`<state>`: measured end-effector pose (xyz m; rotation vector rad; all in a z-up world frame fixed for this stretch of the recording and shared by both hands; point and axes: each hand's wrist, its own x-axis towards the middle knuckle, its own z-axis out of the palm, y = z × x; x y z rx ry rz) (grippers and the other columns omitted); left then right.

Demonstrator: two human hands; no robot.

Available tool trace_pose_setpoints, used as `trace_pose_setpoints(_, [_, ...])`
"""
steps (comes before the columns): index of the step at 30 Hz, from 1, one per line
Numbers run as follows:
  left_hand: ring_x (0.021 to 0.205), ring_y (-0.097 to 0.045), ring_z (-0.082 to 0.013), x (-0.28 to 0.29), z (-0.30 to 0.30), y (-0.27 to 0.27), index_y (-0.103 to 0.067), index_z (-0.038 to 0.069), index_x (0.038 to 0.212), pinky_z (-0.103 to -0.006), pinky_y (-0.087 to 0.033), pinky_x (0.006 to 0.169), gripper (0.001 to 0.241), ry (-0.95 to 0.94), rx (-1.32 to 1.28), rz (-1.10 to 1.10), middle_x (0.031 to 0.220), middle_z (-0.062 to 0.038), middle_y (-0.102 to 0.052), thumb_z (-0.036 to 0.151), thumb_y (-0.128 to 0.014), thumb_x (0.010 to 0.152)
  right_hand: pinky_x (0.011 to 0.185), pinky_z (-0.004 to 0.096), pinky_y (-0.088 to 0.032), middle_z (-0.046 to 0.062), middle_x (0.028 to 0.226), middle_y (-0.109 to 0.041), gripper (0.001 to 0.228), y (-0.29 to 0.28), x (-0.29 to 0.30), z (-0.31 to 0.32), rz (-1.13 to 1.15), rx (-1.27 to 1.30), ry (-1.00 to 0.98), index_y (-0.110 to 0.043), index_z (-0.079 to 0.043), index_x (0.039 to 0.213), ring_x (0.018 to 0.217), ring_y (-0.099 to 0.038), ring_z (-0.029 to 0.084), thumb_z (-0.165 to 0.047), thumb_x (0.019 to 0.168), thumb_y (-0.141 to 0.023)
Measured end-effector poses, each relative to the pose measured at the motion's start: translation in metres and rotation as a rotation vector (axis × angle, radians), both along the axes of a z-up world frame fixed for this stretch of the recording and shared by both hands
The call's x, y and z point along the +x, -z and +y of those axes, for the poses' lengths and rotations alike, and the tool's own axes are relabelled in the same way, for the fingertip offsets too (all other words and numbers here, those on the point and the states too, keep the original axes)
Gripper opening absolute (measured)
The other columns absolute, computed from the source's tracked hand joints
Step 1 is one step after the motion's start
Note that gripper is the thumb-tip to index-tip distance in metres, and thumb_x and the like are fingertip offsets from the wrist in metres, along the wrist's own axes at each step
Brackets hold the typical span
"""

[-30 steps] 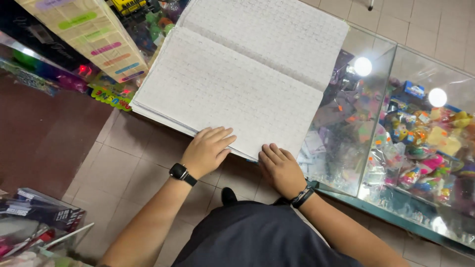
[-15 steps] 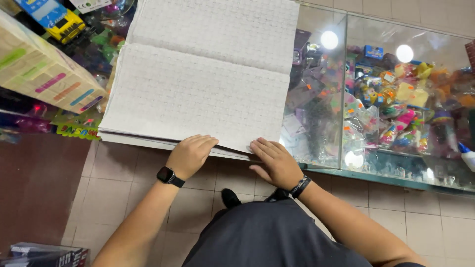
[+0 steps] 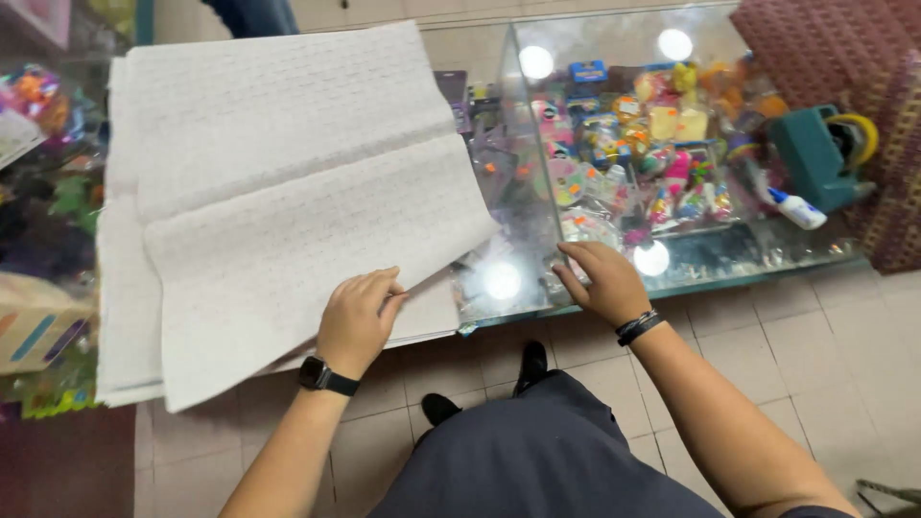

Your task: Folding a large sheet of patterned wrapping paper and applying glue to the edges to prepare it for use.

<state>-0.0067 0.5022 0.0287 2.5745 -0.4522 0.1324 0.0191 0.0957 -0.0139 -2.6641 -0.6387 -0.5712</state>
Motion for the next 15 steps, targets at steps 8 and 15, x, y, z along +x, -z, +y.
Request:
trace_pose_setpoints(8, [0.124, -0.062, -0.0354, 0.051, -0.175, 0.078, -0.059, 0.014, 0.110, -0.0595, -0.042, 0.108, 0.018, 0.174, 0.045, -0.093, 0.122, -0.011, -0.071, 0.030, -0.050, 0.107, 0.094, 0.034, -0.058, 0.004, 0.109, -0.075, 0.033, -0.010, 0.014, -0.206, -0.201, -0.190, 0.465, -0.076, -0.015, 0.123, 0.105, -0.073, 0.023, -0.031, 0.094, -0.076])
trace_pose_setpoints(15, [0.137, -0.051, -0.0401, 0.071, -0.314, 0.119, -0.055, 0.013, 0.121, -0.0670, -0.034, 0.112, 0.024, 0.317, 0.079, 0.084, 0.129, -0.014, -0.066, 0.031, -0.043, 0.111, 0.088, 0.037, -0.064, 0.006, 0.125, -0.073, 0.057, 0.008, 0.024, -0.306, -0.076, -0.390, 0.731, -0.071, -0.019, 0.138, 0.116, -0.070, 0.026, -0.040, 0.086, -0.075])
